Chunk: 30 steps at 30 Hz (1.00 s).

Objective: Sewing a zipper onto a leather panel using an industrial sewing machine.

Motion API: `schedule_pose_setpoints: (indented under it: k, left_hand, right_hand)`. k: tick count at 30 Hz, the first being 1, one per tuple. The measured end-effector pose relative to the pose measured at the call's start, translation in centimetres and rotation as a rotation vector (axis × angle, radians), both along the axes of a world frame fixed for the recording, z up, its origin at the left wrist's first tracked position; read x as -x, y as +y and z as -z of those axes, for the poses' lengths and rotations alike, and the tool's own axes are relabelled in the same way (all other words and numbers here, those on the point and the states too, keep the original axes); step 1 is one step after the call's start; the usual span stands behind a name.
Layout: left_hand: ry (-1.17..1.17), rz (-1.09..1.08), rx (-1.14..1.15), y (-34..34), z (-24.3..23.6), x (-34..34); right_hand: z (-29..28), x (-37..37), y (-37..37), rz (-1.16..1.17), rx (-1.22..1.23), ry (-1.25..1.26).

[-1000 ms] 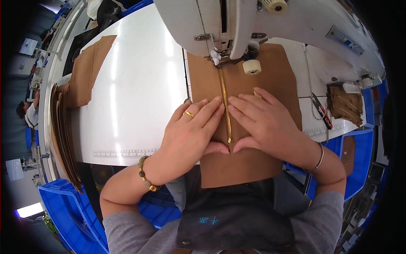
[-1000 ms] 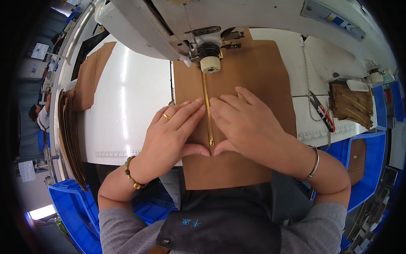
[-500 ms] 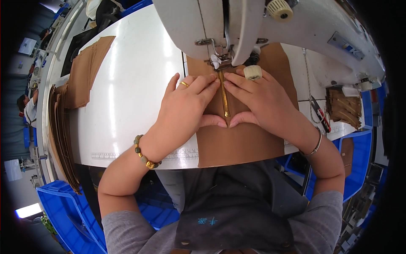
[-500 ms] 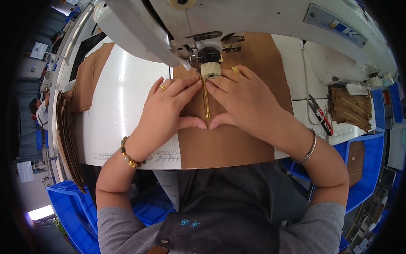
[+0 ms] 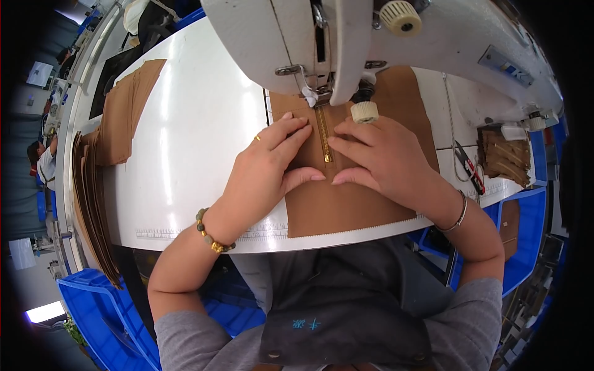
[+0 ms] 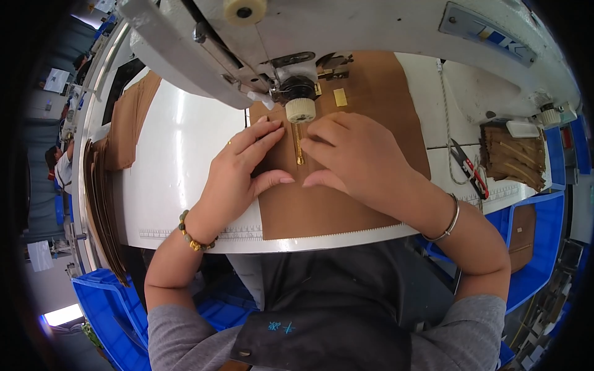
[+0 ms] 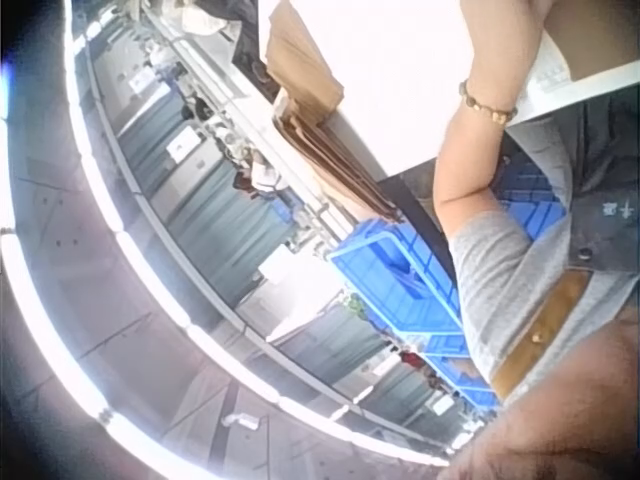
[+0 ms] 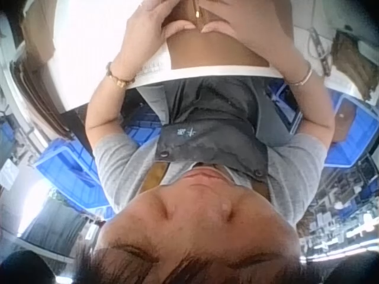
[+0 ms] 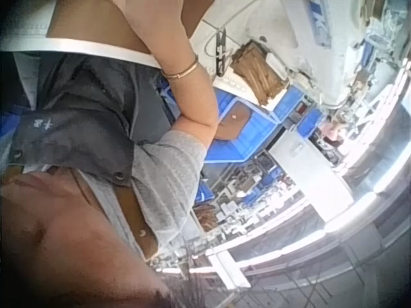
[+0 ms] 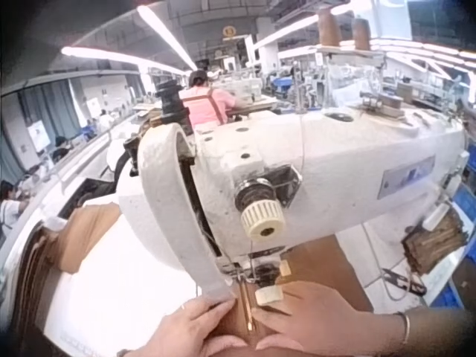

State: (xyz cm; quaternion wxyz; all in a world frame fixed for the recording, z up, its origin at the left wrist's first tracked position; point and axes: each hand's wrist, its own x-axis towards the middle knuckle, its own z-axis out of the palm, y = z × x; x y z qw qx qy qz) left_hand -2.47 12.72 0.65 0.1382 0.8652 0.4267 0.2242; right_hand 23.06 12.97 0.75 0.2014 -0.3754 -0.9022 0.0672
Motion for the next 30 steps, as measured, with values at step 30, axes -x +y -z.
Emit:
schedule_pose_setpoints:
  k: [30]
  left_hand:
    - [0.095,0.099,-0.094,0.5,-0.2,-0.4]
  right_hand:
    - [-0.1,0.6,0.8,-0.070,-0.160,0.028]
